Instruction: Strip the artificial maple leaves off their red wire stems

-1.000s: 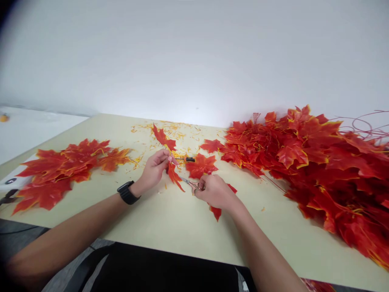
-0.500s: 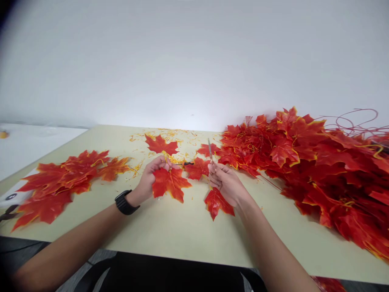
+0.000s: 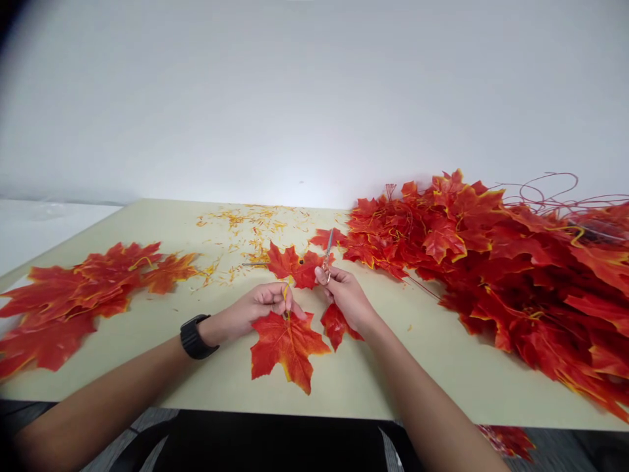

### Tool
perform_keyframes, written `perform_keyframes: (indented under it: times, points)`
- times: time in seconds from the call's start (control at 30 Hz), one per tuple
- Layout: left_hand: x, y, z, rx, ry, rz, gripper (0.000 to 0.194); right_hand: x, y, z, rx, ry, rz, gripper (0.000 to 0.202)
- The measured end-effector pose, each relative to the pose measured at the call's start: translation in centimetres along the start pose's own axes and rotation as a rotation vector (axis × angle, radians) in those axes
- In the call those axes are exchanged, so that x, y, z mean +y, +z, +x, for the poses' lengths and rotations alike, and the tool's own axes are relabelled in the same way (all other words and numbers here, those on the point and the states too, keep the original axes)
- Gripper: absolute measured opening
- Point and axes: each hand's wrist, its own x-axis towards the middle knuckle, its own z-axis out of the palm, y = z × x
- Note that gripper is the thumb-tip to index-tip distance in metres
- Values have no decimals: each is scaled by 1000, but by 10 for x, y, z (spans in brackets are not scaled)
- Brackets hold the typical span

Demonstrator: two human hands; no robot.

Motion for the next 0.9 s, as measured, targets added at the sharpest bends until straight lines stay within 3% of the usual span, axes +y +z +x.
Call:
perform_keyframes:
  times: [0.3,0.53,0.77,0.9]
  points:
    - [3,-4,-2,-7,47,46,20,-2,2,-4,29,58,47,50]
    - [4,-1,-2,2,-17,24,16,-4,0,-3,11,95,177,46]
    - [11,-3,2,322,-40,-270,24,-2,1,-4,-22,32,120,44]
    - [12,-6,3,438,-28,-236,26,-1,5,-6,-50,14,40,45]
